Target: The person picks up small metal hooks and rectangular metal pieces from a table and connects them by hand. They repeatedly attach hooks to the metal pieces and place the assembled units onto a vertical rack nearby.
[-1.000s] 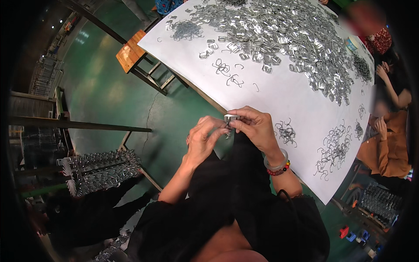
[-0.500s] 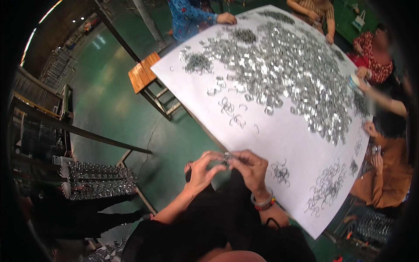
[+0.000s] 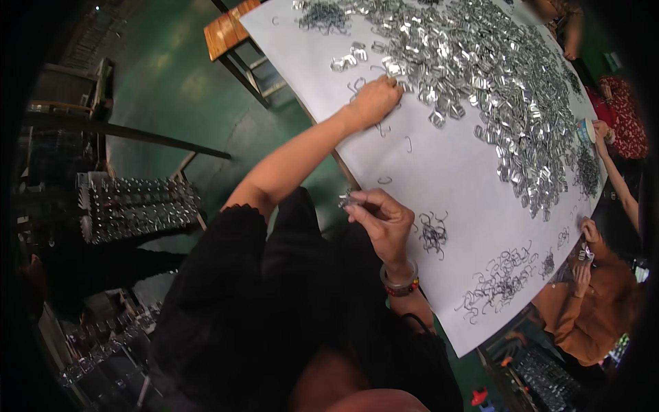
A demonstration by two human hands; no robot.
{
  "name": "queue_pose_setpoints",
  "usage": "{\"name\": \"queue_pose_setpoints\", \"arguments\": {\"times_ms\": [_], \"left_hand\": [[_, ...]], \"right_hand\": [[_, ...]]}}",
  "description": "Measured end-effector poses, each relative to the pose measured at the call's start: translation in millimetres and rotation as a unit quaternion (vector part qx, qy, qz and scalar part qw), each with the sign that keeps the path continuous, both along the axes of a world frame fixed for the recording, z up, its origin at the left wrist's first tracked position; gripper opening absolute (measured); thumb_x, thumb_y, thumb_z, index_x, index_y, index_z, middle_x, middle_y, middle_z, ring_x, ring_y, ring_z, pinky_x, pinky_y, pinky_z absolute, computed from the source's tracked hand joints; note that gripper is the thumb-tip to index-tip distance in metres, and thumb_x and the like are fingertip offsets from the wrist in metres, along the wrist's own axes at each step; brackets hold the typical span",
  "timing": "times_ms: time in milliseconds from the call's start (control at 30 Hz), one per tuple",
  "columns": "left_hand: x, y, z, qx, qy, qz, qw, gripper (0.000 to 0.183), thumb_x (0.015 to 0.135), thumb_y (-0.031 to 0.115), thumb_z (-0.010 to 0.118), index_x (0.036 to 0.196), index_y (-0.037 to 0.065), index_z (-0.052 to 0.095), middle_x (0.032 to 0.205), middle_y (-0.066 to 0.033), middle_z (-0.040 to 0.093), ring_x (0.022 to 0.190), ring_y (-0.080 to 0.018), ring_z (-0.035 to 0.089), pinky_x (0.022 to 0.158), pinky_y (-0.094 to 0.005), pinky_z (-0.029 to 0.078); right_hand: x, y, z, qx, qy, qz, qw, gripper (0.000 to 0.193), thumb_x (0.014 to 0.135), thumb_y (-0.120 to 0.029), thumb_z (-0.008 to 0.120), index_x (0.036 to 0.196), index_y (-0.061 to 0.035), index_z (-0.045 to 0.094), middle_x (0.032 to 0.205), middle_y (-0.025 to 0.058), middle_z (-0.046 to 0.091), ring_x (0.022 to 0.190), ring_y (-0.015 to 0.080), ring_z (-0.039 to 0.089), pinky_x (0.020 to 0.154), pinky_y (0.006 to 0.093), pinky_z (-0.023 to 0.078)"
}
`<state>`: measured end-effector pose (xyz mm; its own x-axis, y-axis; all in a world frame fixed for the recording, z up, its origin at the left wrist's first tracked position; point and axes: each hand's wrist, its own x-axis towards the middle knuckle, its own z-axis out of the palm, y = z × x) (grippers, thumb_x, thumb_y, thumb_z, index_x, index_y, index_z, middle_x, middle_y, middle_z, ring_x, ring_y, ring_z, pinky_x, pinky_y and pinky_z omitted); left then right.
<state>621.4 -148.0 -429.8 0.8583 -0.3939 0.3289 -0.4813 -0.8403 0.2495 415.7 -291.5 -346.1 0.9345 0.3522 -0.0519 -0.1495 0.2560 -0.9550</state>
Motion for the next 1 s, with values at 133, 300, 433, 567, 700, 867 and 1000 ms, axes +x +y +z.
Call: {"name": "queue_pose_setpoints", "arguments": {"times_ms": [133, 300, 433, 567, 700, 867, 1000], "left_hand": [[-25.2, -38.7, 9.5, -0.053, 0.027, 0.005, 0.998, 0.009, 0.081, 0.010, 0.056, 0.086, 0.003, 0.057, 0.089, -0.0129, 0.060, 0.093, -0.0308, 0.057, 0.075, -0.0393, 0.051], [-90.3, -103.3, 24.5, -0.185, 0.144, -0.239, 0.942, 0.014, 0.083, 0.015, 0.061, 0.090, 0.004, 0.058, 0.085, -0.0122, 0.061, 0.088, -0.0313, 0.059, 0.075, -0.0397, 0.050], [-102.4, -107.8, 22.4, -0.188, 0.177, -0.237, 0.937, 0.021, 0.082, 0.019, 0.063, 0.099, 0.006, 0.064, 0.086, -0.0121, 0.065, 0.088, -0.0319, 0.061, 0.076, -0.0407, 0.050], [-73.2, -48.1, 50.0, -0.224, 0.103, -0.042, 0.968, 0.019, 0.081, 0.021, 0.064, 0.093, 0.007, 0.069, 0.087, -0.0148, 0.067, 0.085, -0.0329, 0.063, 0.075, -0.0413, 0.050], [-22.1, 34.6, 38.2, -0.166, 0.078, 0.220, 0.958, 0.019, 0.078, 0.023, 0.066, 0.083, 0.005, 0.071, 0.080, -0.0177, 0.067, 0.076, -0.0347, 0.065, 0.068, -0.0447, 0.052], [-2.9, 45.0, 10.8, 0.009, 0.017, 0.220, 0.975, 0.014, 0.075, 0.009, 0.060, 0.076, -0.002, 0.068, 0.083, -0.0207, 0.066, 0.081, -0.0366, 0.065, 0.069, -0.0452, 0.053], [3.9, 32.4, 3.6, 0.076, 0.004, 0.174, 0.982, 0.018, 0.069, -0.002, 0.059, 0.086, -0.002, 0.064, 0.093, -0.0176, 0.063, 0.095, -0.0323, 0.058, 0.082, -0.0391, 0.050]], "right_hand": [[-12.2, -7.3, -8.9, 0.007, -0.017, -0.009, 1.000, 0.015, 0.080, 0.008, 0.067, 0.094, 0.0028, 0.066, 0.083, 0.0058, 0.066, 0.069, 0.0078, 0.061, 0.061, 0.0203, 0.051], [-30.1, -5.9, -3.8, 0.018, -0.005, 0.007, 1.000, 0.017, 0.078, 0.011, 0.066, 0.094, 0.0058, 0.065, 0.084, 0.0106, 0.066, 0.068, 0.0121, 0.062, 0.061, 0.0219, 0.052], [-43.7, -1.3, 0.0, 0.046, 0.018, -0.011, 0.999, 0.018, 0.077, 0.011, 0.067, 0.094, 0.0062, 0.065, 0.083, 0.0125, 0.066, 0.066, 0.0139, 0.061, 0.061, 0.0234, 0.051], [-43.9, 0.0, -1.4, 0.026, -0.003, -0.003, 1.000, 0.017, 0.078, 0.011, 0.066, 0.095, 0.0062, 0.065, 0.084, 0.0121, 0.065, 0.068, 0.0140, 0.062, 0.062, 0.0236, 0.052], [-40.3, 7.0, -2.9, 0.030, -0.018, 0.037, 0.999, 0.016, 0.080, 0.010, 0.064, 0.095, 0.0060, 0.065, 0.087, 0.0105, 0.065, 0.071, 0.0124, 0.062, 0.064, 0.0224, 0.052], [-33.4, 10.3, -12.7, 0.013, -0.012, 0.060, 0.998, 0.015, 0.081, 0.007, 0.065, 0.095, 0.0030, 0.067, 0.087, 0.0072, 0.065, 0.071, 0.0094, 0.062, 0.065, 0.0203, 0.051], [-24.8, 12.7, -13.1, -0.001, -0.022, 0.071, 0.997, 0.014, 0.082, 0.004, 0.065, 0.096, 0.0026, 0.067, 0.087, 0.0074, 0.066, 0.074, 0.0088, 0.063, 0.066, 0.0206, 0.051]]}}
